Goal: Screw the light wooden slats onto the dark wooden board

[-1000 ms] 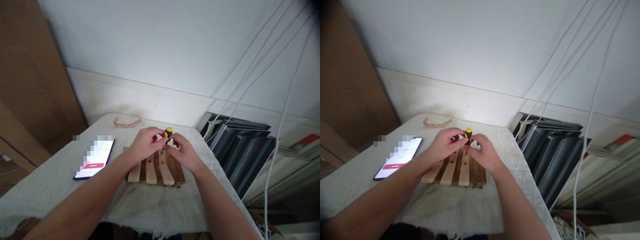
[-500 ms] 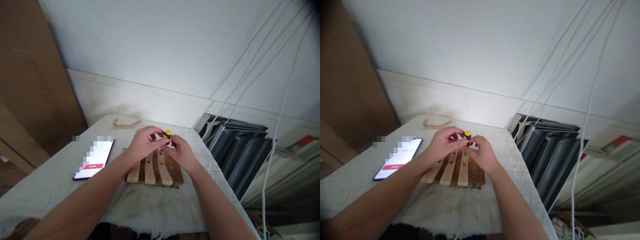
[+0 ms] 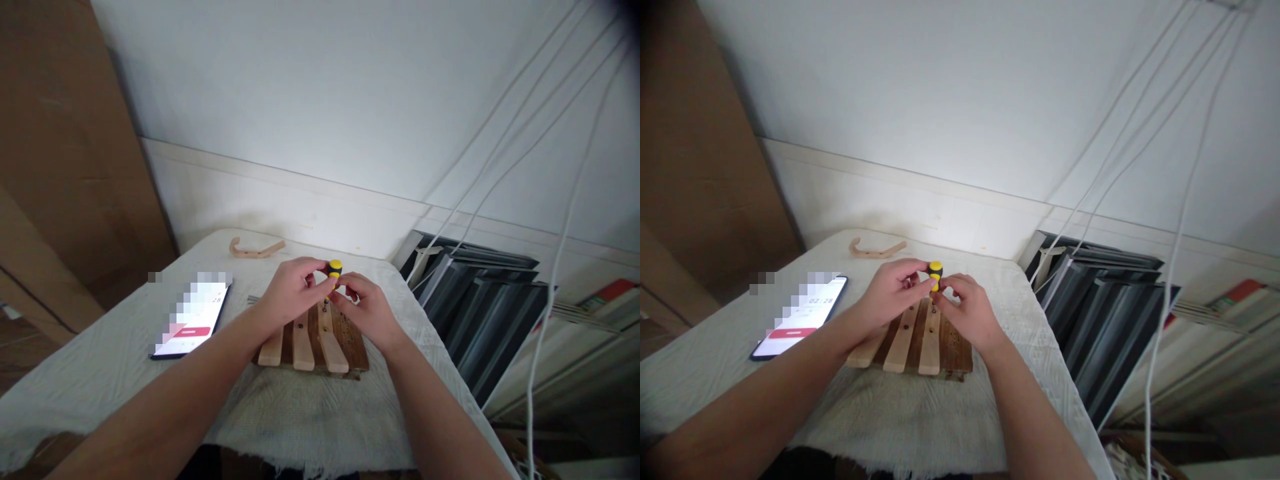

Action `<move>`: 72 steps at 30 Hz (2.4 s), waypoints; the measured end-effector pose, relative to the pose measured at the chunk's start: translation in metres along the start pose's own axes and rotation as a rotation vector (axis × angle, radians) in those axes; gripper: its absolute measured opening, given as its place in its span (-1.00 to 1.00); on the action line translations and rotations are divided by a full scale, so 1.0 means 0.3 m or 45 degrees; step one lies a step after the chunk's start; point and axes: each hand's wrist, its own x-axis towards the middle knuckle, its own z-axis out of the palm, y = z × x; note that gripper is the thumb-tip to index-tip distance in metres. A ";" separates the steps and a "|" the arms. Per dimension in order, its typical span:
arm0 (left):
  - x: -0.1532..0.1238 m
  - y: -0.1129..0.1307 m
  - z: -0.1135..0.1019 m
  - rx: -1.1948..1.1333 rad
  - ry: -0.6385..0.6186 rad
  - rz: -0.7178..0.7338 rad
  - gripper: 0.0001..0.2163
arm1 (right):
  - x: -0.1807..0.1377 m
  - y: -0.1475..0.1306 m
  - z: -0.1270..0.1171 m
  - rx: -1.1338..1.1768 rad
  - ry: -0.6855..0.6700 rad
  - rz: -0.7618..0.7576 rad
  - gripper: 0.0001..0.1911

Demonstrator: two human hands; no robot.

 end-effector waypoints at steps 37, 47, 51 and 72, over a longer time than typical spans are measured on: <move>-0.007 0.000 -0.002 0.024 0.040 0.038 -0.83 | 0.000 -0.002 -0.004 -0.043 -0.010 0.082 -0.91; -0.006 0.005 -0.004 -0.003 0.114 0.004 -0.79 | -0.005 0.008 0.010 -0.011 0.021 0.140 -0.88; 0.000 0.005 -0.003 -0.051 0.046 0.029 -0.89 | -0.004 0.002 0.003 -0.002 0.021 0.059 -0.93; -0.001 -0.015 0.005 0.019 0.003 0.038 -0.87 | -0.002 0.004 0.006 0.120 0.057 0.211 -0.82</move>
